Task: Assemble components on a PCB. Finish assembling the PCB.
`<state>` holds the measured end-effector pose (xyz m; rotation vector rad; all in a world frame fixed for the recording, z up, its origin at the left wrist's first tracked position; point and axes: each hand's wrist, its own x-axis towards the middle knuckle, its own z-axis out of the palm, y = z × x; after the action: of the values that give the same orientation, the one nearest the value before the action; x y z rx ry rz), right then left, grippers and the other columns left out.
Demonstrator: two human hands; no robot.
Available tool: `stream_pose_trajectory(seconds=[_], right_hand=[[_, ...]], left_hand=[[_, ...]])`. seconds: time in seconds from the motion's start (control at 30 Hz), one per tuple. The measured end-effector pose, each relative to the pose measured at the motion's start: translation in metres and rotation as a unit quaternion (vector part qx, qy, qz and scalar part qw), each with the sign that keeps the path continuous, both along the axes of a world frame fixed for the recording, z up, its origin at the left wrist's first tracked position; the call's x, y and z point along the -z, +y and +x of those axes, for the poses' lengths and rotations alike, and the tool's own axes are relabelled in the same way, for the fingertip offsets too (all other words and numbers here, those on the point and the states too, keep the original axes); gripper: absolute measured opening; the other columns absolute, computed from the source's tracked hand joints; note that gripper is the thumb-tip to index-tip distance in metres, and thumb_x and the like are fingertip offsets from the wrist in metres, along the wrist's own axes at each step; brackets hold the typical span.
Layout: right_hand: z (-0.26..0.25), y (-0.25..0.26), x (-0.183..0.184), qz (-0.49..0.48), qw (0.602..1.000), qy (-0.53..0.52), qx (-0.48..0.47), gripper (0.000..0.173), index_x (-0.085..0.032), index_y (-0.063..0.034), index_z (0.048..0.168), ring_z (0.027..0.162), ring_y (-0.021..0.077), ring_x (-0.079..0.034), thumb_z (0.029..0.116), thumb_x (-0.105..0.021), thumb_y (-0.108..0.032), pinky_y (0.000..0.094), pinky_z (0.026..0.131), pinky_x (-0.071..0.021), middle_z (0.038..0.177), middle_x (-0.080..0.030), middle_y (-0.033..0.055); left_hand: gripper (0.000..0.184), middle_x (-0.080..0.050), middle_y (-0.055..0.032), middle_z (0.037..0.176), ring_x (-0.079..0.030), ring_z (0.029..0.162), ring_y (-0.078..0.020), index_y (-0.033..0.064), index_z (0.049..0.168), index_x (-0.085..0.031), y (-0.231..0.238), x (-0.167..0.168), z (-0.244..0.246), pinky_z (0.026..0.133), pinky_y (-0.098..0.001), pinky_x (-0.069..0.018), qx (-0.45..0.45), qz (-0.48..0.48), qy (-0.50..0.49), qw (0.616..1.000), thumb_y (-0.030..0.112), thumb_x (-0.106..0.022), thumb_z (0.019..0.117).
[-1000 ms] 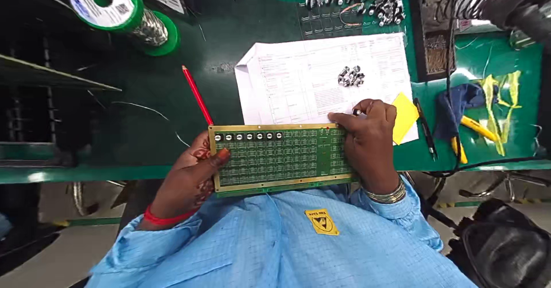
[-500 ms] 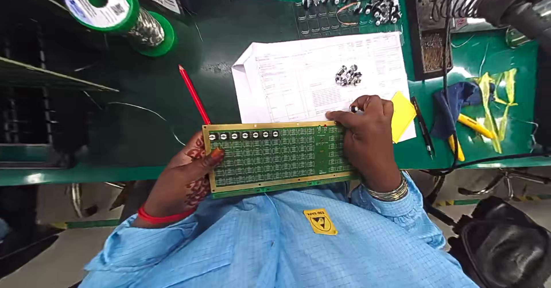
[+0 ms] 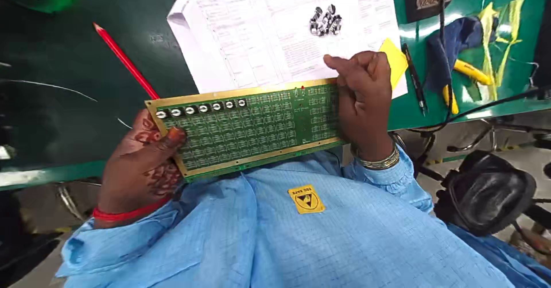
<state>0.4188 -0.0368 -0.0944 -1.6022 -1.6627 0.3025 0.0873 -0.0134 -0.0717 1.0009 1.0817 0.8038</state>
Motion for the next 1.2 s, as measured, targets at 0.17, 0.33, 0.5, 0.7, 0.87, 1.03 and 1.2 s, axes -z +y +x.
stream_pose_trajectory(seconds=[0.17,0.33,0.5,0.7,0.87,1.03,1.2], right_hand=[[0.018,-0.035,0.009,0.068,0.99,0.121,0.019,0.024,-0.066,0.0086,0.119,0.098,0.0128,-0.065,0.1,-0.061,-0.005,0.0248,0.086,-0.0563,0.11,-0.065,0.0156],[0.025,-0.067,0.02,0.058,0.965,0.252,0.042,0.019,-0.07,0.0,0.111,0.098,0.0064,-0.067,0.0925,-0.072,-0.002,0.0237,0.085,-0.0597,0.112,-0.067,0.0023],[0.022,-0.082,0.024,0.017,0.949,0.313,0.029,0.022,-0.074,-0.0055,0.11,0.101,0.0098,-0.068,0.0888,-0.075,0.001,0.0261,0.085,-0.0617,0.116,-0.067,0.0018],[0.021,-0.087,0.023,-0.006,0.947,0.319,0.034,0.018,-0.076,-0.0053,0.104,0.105,0.0106,-0.067,0.0876,-0.075,0.001,0.0255,0.087,-0.0611,0.12,-0.065,0.0034],[0.02,-0.094,0.024,-0.004,0.961,0.276,0.029,0.013,-0.076,-0.0059,0.104,0.106,0.0111,-0.067,0.0916,-0.073,-0.004,0.0275,0.088,-0.0602,0.114,-0.068,0.0025],[0.019,-0.101,0.024,0.008,0.978,0.206,0.032,0.013,-0.072,-0.0058,0.107,0.099,0.0084,-0.067,0.0942,-0.069,-0.006,0.0276,0.084,-0.0607,0.108,-0.066,0.0019],[0.014,-0.102,0.024,0.024,0.987,0.153,0.044,0.011,-0.073,-0.0025,0.1,0.096,0.0094,-0.067,0.0913,-0.065,-0.004,0.0244,0.08,-0.0584,0.102,-0.068,0.0063]], left_hand=[[0.035,-0.071,0.0125,0.111,-0.069,0.1,-0.0005,0.0253,0.13,-0.054,0.001,0.002,-0.002,0.088,-0.0196,-0.058,0.008,0.004,0.0,1.0,0.009,-0.052,0.099],[0.034,-0.071,0.0114,0.111,-0.069,0.099,-0.0008,0.0245,0.13,-0.054,0.0,0.001,-0.001,0.087,-0.0194,-0.0583,0.007,0.003,0.001,1.0,0.008,-0.05,0.0996],[0.035,-0.071,0.0114,0.112,-0.069,0.1,-0.0009,0.0238,0.129,-0.054,0.0,0.002,-0.002,0.088,-0.02,-0.0578,0.002,0.006,0.006,1.0,0.007,-0.049,0.0992],[0.035,-0.07,0.0107,0.116,-0.068,0.105,-0.0025,0.0257,0.132,-0.054,0.0,0.005,-0.004,0.091,-0.0222,-0.0577,0.012,0.007,-0.018,1.0,0.011,-0.053,0.1001],[0.038,-0.069,0.0155,0.114,-0.067,0.102,0.0016,0.027,0.132,-0.05,-0.001,-0.001,0.0,0.089,-0.0189,-0.0573,-0.001,0.003,0.026,1.0,0.006,-0.047,0.1002],[0.037,-0.069,0.01,0.113,-0.068,0.1,-0.0004,0.021,0.133,-0.05,-0.001,0.006,-0.004,0.087,-0.0194,-0.0587,-0.006,-0.009,-0.01,1.0,0.002,-0.046,0.1011],[0.037,-0.069,0.0086,0.114,-0.068,0.102,-0.0022,0.0204,0.134,-0.05,0.0,0.014,-0.011,0.09,-0.0214,-0.0581,0.01,0.001,-0.028,1.0,0.006,-0.051,0.1006]])
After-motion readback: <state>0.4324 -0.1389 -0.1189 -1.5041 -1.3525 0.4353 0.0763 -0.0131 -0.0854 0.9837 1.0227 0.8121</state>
